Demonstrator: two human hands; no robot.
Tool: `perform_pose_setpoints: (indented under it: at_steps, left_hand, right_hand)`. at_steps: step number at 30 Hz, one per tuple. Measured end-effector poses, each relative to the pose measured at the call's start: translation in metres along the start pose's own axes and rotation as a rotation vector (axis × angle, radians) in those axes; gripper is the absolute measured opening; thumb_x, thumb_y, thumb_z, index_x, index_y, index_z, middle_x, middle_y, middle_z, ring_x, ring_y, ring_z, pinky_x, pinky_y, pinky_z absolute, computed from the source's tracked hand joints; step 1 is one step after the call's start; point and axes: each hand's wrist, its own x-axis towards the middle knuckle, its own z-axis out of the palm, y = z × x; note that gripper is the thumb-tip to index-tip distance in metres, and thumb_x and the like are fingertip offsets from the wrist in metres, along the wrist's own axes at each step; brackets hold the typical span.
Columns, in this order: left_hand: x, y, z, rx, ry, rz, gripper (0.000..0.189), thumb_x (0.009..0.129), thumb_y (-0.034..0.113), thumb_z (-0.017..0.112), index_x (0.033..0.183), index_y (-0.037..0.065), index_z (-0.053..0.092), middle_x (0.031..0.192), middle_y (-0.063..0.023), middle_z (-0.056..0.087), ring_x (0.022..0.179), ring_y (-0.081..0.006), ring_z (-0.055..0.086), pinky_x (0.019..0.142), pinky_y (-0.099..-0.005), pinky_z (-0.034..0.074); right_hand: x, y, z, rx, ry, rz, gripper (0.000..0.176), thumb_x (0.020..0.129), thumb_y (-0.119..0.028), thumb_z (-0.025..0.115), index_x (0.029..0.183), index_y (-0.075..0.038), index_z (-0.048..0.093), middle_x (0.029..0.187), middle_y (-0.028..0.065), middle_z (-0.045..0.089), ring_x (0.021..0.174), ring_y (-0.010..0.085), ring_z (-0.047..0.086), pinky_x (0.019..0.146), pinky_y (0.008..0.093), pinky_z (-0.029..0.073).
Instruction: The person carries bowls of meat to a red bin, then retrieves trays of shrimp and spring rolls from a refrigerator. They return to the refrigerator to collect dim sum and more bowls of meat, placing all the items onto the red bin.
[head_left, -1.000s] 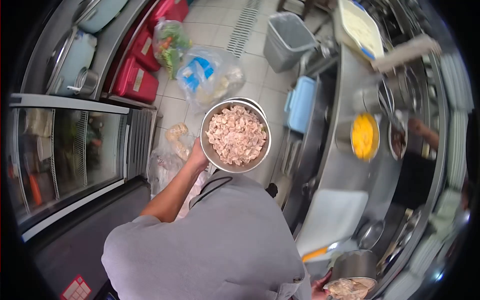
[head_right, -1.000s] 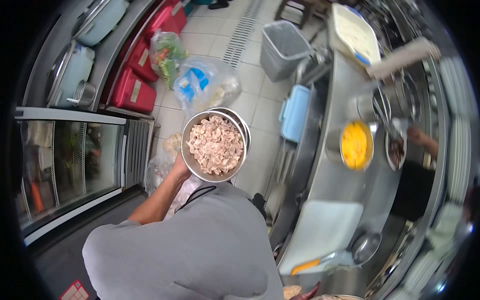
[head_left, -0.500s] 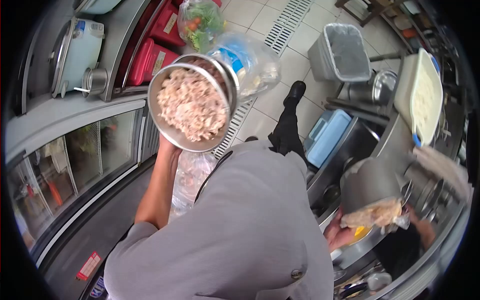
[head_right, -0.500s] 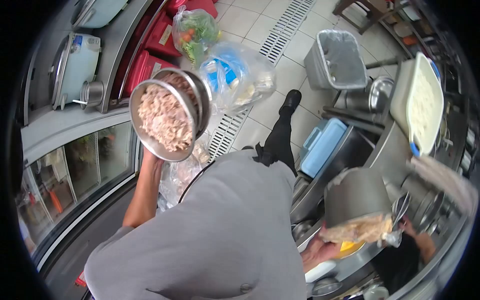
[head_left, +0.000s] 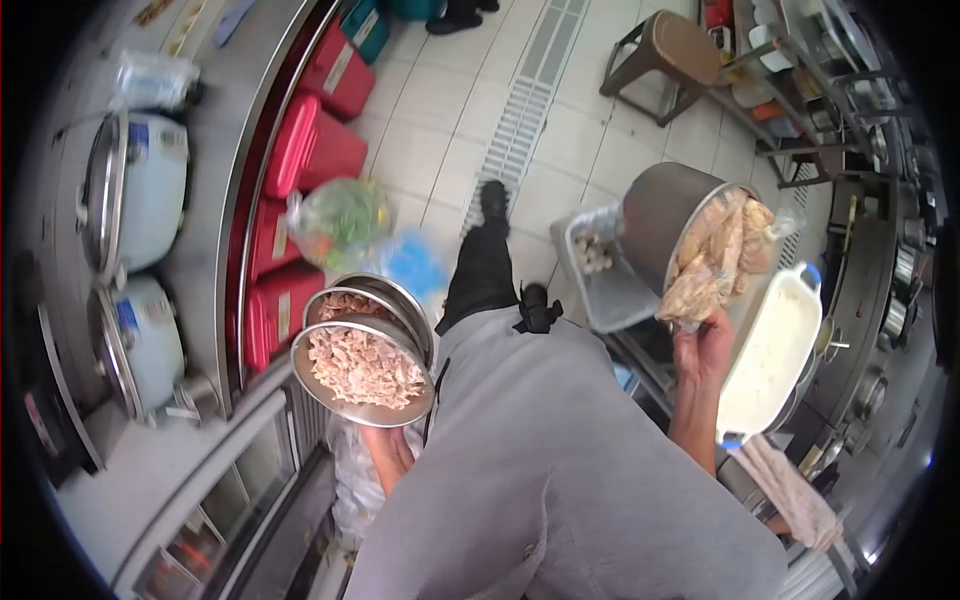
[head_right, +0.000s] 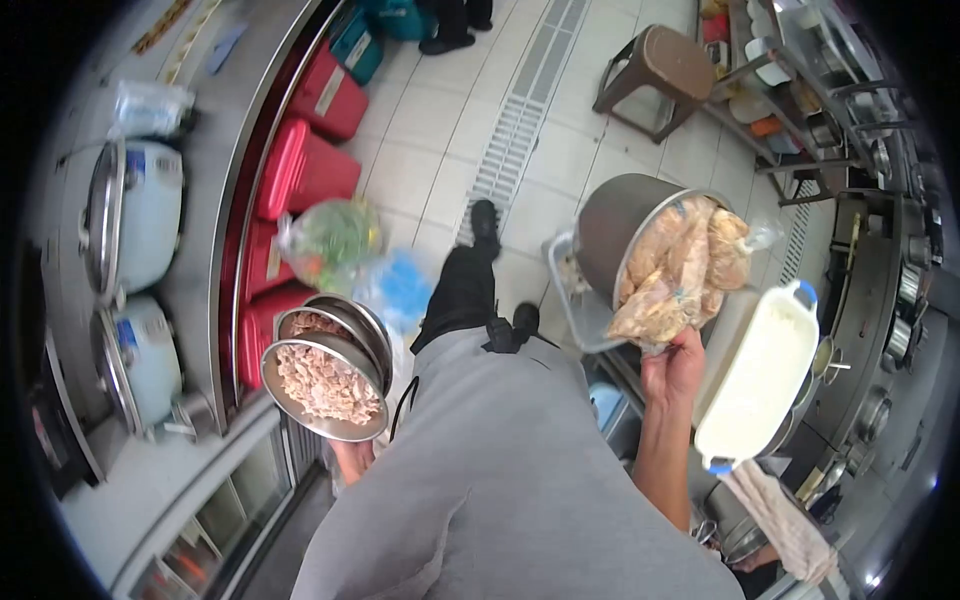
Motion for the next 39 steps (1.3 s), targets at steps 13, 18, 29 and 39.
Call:
perform_pose_setpoints:
  at_steps: [13, 18, 29, 39]
  left_hand:
    - [0.362, 0.136, 0.382, 0.122, -0.454, -0.076, 0.049, 0.091, 0.029, 0.043, 0.133, 0.006, 0.03, 0.132, -0.0126, 0.038, 0.117, -0.0259, 0.044, 0.097, -0.0406, 0.039]
    - [0.482, 0.117, 0.555, 0.121, -0.582, -0.121, 0.05, 0.091, 0.029, 0.043, 0.133, 0.006, 0.03, 0.132, -0.0127, 0.038, 0.117, -0.0259, 0.043, 0.097, -0.0406, 0.039]
    - [0.646, 0.07, 0.821, 0.066, -0.475, -0.223, 0.05, 0.091, 0.029, 0.043, 0.133, 0.006, 0.029, 0.133, -0.0128, 0.037, 0.118, -0.0259, 0.042, 0.098, -0.0406, 0.038]
    - [0.899, 0.064, 1.123, 0.054, -0.528, -0.194, 0.05, 0.091, 0.028, 0.043, 0.133, 0.006, 0.028, 0.134, -0.0129, 0.036, 0.119, -0.0259, 0.041, 0.099, -0.0406, 0.037]
  right_hand:
    - [0.21, 0.016, 0.181, 0.255, 0.321, -0.083, 0.051, 0.063, 0.002, 0.042, 0.114, 0.005, 0.043, 0.113, 0.0164, 0.053, 0.102, 0.0316, 0.054, 0.087, 0.0476, 0.046]
    - [0.331, -0.011, 0.236, 0.357, 0.349, -0.193, 0.051, 0.061, 0.004, 0.042, 0.112, 0.006, 0.044, 0.111, 0.0182, 0.053, 0.101, 0.033, 0.054, 0.086, 0.047, 0.047]
    - [0.659, -0.16, 0.386, 0.269, 0.428, -0.264, 0.046, 0.062, 0.006, 0.041, 0.108, 0.003, 0.042, 0.107, 0.0195, 0.052, 0.095, 0.0349, 0.055, 0.077, 0.0526, 0.048]
    - [0.958, -0.215, 0.507, 0.314, 0.45, -0.216, 0.043, 0.06, 0.002, 0.044, 0.103, 0.005, 0.047, 0.105, 0.0166, 0.054, 0.092, 0.0307, 0.058, 0.071, 0.0456, 0.052]
